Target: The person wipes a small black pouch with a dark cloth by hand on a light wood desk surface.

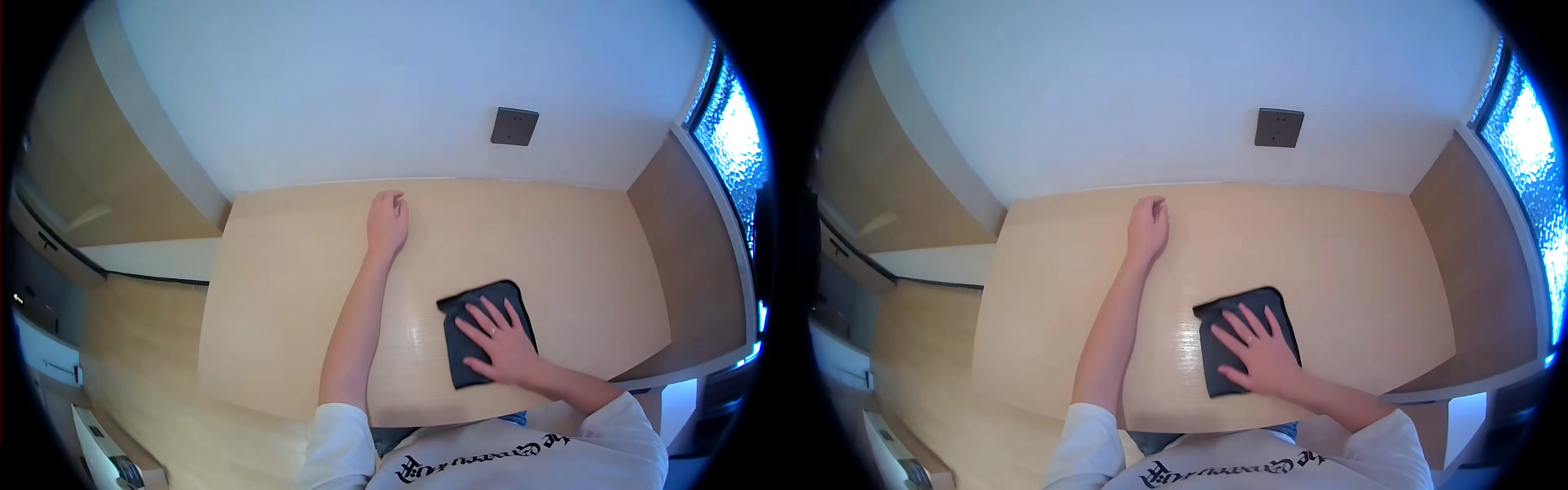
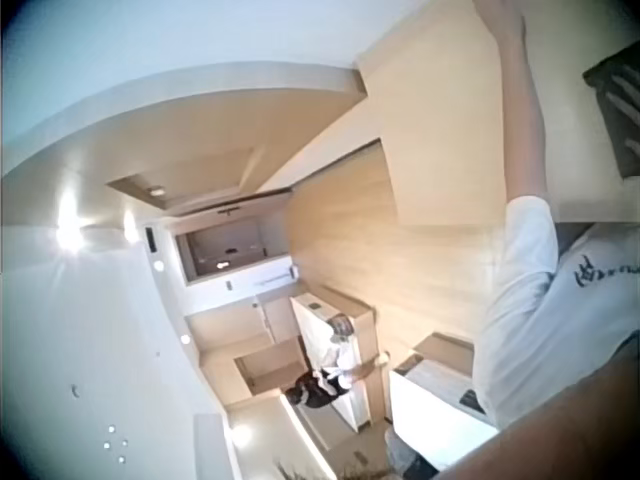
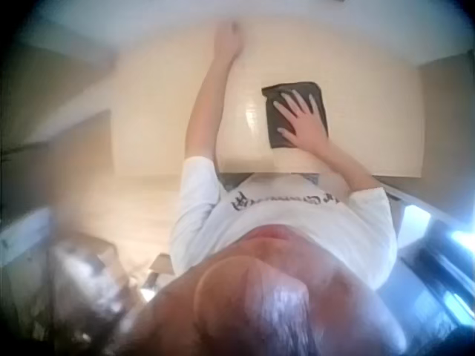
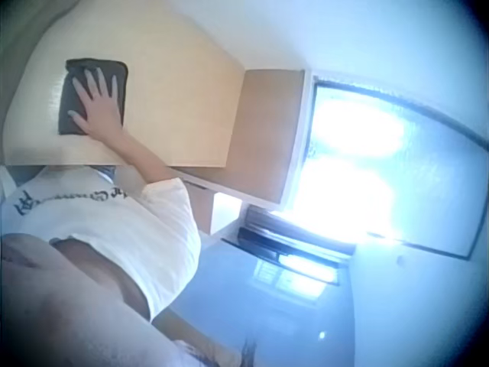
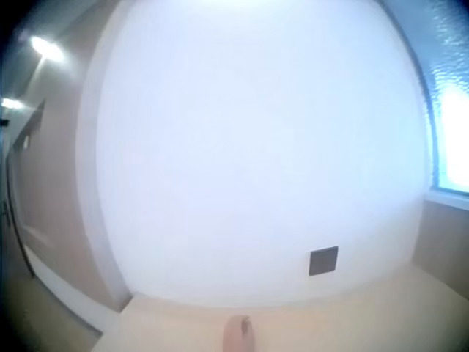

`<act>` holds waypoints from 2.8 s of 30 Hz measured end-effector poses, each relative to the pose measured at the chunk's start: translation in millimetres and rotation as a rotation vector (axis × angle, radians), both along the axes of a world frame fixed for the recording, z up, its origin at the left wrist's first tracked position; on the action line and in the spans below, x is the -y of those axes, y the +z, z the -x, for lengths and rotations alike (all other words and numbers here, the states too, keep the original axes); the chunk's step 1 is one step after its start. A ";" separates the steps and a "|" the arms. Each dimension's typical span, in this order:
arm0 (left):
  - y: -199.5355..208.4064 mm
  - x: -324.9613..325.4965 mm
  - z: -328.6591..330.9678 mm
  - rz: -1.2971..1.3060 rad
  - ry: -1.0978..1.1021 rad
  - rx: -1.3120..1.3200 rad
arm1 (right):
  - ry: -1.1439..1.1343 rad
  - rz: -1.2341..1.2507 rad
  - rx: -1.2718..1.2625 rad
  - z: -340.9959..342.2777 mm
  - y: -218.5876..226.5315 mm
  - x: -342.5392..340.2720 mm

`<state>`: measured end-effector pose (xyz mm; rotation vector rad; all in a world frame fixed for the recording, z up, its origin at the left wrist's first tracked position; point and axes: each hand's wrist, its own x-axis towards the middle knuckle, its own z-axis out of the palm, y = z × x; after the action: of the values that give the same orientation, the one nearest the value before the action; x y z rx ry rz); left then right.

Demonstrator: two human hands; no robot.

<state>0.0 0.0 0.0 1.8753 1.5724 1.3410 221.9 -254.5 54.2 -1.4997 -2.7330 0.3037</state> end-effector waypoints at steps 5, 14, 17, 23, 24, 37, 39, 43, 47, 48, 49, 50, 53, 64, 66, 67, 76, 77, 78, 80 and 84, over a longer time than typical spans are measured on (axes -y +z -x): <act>8.0 -6.5 4.6 -0.030 -0.002 0.014 | -0.074 -0.164 -0.087 12.9 -4.1 -82.1; 13.4 -5.1 5.8 -0.080 -0.103 -0.049 | -0.381 -0.254 -0.084 33.2 -31.9 -234.3; 12.3 -5.0 5.2 -0.131 -0.137 -0.113 | -0.458 -0.228 -0.065 38.6 -26.1 -259.1; 11.5 -10.2 5.4 0.054 -0.158 0.168 | -0.432 -0.248 -0.055 34.8 -35.3 -251.2; 12.3 -10.4 7.6 0.051 -0.158 0.169 | -0.413 -0.245 -0.059 37.3 -33.9 -240.9; 11.5 -10.5 6.1 -0.006 -0.107 -0.034 | 0.014 -0.014 -0.011 10.5 6.9 58.1; 10.4 -10.8 5.4 -0.025 -0.104 -0.068 | 0.019 0.025 0.016 7.1 8.2 75.8; 9.9 -7.3 5.1 -0.061 -0.107 -0.055 | -0.058 0.033 -0.015 6.3 12.6 86.0; 11.9 -3.5 7.2 -0.088 -0.107 -0.078 | -0.090 0.025 -0.024 6.0 13.5 65.1; 12.2 -4.2 6.7 -0.087 -0.109 -0.079 | -0.092 -0.003 -0.037 1.8 9.9 52.3; 12.9 -5.0 5.4 -0.089 -0.111 -0.066 | -0.108 -0.028 -0.034 -0.5 9.8 38.8; 13.6 -5.2 4.8 -0.091 -0.113 -0.054 | -0.121 -0.052 -0.036 -2.1 8.6 25.0; 13.4 -7.2 5.0 -0.081 -0.109 -0.046 | -0.150 -0.122 -0.056 -6.8 1.4 -23.0; 15.1 -3.6 4.4 -0.064 -0.127 -0.109 | -0.411 -0.273 -0.080 -2.5 -29.3 -208.5; 15.5 -3.7 4.2 -0.058 -0.131 -0.113 | -0.464 -0.275 -0.082 -4.1 -29.7 -235.7; 14.5 -4.7 5.5 -0.112 -0.123 -0.102 | -0.500 -0.243 -0.061 -1.2 -22.4 -245.3; 11.3 -11.4 5.0 -0.036 -0.082 -0.029 | -0.335 -0.268 -0.055 -12.3 -30.2 -228.9; 11.3 -12.1 5.0 -0.013 -0.082 -0.009 | -0.338 -0.267 -0.051 -13.7 -33.2 -218.8; 9.1 -12.8 5.5 -0.007 -0.087 0.000 | -0.296 -0.269 -0.065 -13.2 -31.7 -204.4; 7.2 -15.4 6.7 -0.016 -0.081 -0.052 | -0.215 -0.307 -0.095 -14.2 -30.5 -170.7; 3.0 -18.1 9.4 -0.027 -0.089 -0.072 | -0.100 -0.245 -0.094 -10.3 -12.8 -82.0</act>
<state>-9.4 18.1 3.0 2.0058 1.4930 1.2762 232.2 -172.4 41.4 -1.5071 -2.5051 0.0346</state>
